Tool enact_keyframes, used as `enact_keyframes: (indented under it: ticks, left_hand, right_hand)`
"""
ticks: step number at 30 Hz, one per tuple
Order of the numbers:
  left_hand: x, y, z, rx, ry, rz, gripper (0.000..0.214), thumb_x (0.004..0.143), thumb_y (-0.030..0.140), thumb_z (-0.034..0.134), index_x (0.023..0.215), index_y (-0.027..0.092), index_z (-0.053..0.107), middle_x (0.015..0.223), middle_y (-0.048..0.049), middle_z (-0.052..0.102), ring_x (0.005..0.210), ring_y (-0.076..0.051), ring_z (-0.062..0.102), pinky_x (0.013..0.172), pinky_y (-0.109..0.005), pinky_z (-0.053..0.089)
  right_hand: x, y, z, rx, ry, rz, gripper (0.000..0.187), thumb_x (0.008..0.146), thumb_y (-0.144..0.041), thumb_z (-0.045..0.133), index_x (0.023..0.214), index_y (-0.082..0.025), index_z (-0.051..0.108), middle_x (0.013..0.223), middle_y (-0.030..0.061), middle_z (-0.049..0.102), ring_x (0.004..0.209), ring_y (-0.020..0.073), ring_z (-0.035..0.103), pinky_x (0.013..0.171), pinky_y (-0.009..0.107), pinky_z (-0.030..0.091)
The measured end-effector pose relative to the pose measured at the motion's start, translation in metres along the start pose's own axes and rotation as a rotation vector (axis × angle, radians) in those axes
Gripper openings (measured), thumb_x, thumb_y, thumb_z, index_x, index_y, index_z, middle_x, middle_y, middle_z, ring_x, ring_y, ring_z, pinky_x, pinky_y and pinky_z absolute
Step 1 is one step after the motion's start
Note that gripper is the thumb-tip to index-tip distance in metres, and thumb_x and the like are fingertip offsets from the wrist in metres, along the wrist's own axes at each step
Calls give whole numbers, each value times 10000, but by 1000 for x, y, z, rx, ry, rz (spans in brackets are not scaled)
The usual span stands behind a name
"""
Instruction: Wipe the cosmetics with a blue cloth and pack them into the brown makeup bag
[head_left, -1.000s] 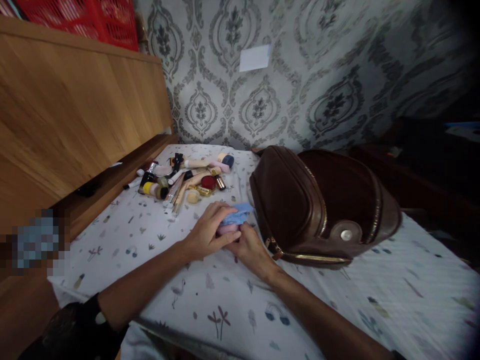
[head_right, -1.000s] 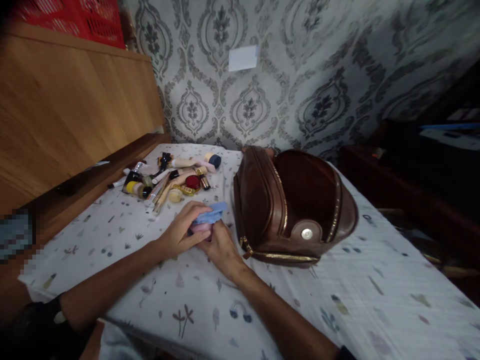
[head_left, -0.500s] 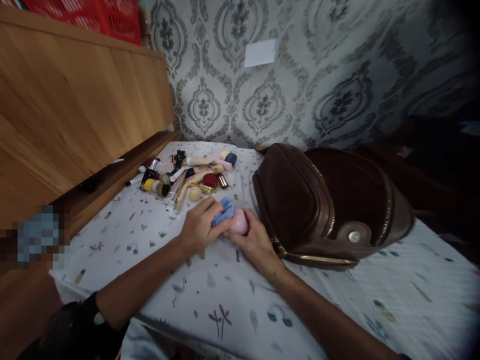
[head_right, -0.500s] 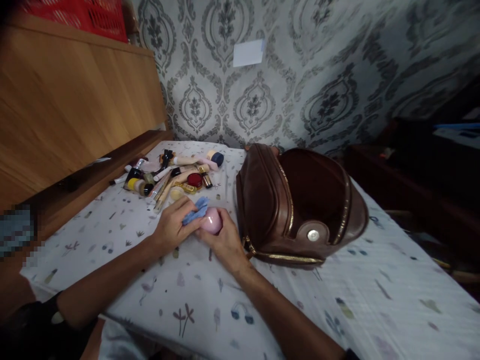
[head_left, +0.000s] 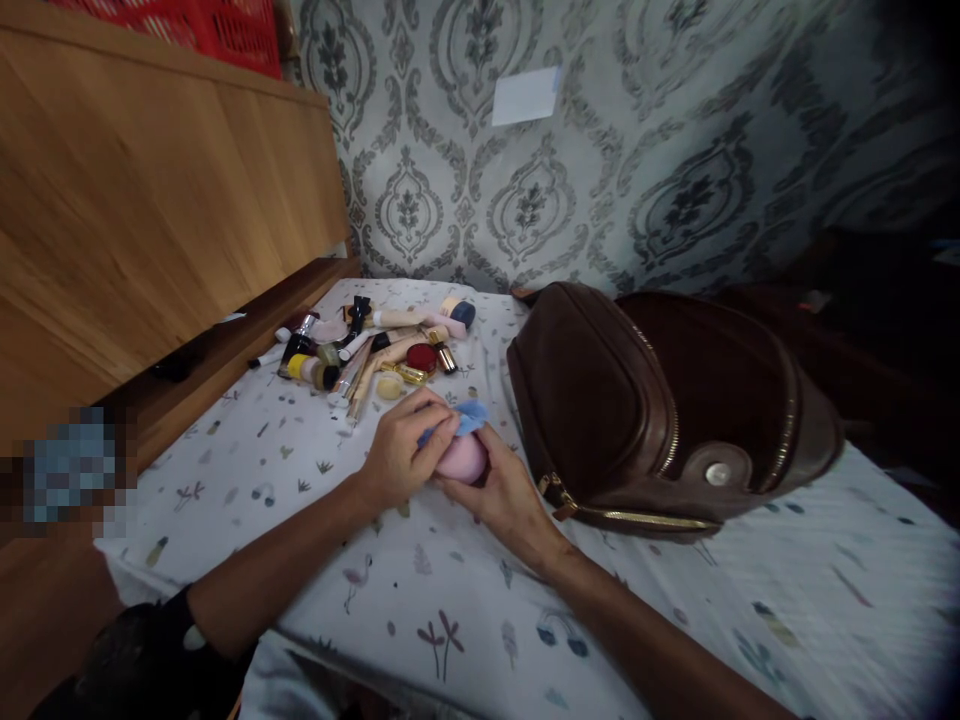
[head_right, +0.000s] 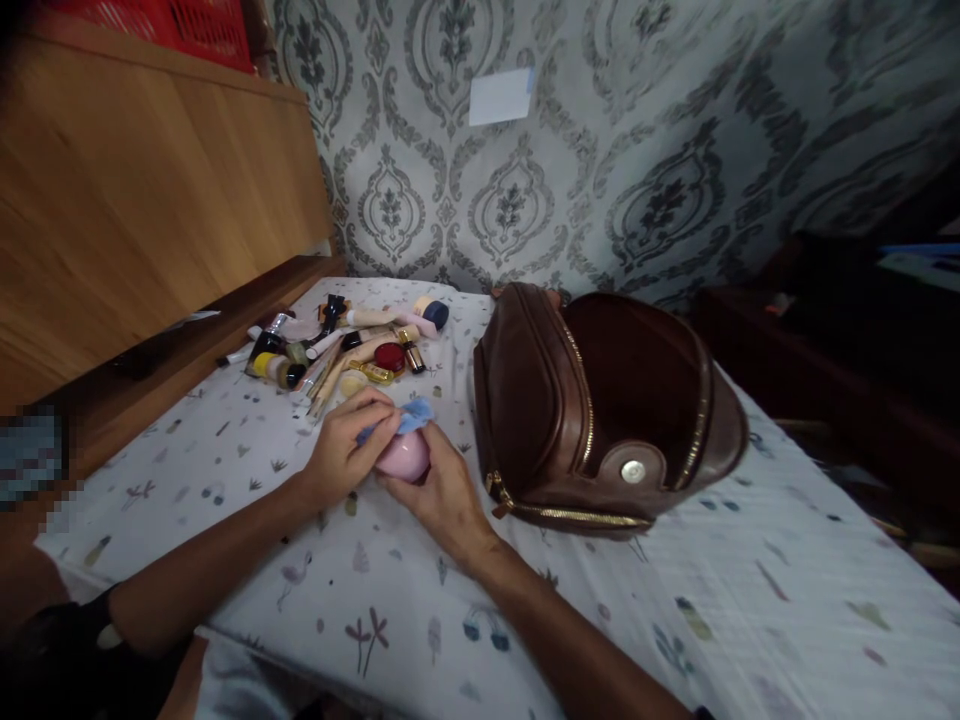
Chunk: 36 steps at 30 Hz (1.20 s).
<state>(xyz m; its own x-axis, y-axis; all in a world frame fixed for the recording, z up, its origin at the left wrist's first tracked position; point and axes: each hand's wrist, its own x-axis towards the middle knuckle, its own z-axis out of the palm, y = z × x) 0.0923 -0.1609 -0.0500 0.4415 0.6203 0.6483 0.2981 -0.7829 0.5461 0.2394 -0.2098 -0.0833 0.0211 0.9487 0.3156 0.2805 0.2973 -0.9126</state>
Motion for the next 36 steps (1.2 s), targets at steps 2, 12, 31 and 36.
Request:
enact_keyframes:
  ticks: [2,12,31,36]
  left_hand:
    - [2,-5,-1,43,8,-71,325,975,309,433,700,195,563,774,-42,565,792,-179,555,759,-322,454]
    - [0,-9,1,79,-6,-136,392,946,318,455,584,213,347,603,24,390,596,-132,417,599,-295,337]
    - [2,-15,-6,-349,-236,-346,470,848,412,652,1267,203,614,1201,-82,669,1096,-247,614,953,-344,494]
    - [3,-16,-7,-349,-194,-324,387,874,407,622,1191,190,671,1177,-75,693,1106,-242,619,983,-328,478]
  right_hand:
    - [1,2,-1,11,33,-10,453,703,-379,752,1090,-222,576,983,37,658,900,233,617,814,364,546]
    - [2,6,-7,-59,167,-1,484,709,-404,726,1107,-197,543,997,59,648,893,224,605,818,347,502]
    - [-2,19,-3,56,132,-6,762,756,-475,759,1383,-212,417,1279,133,556,1115,279,597,952,430,521]
    - [-3,19,-4,65,101,-57,564,816,-454,725,1273,-221,490,1235,115,597,1074,254,614,916,392,537]
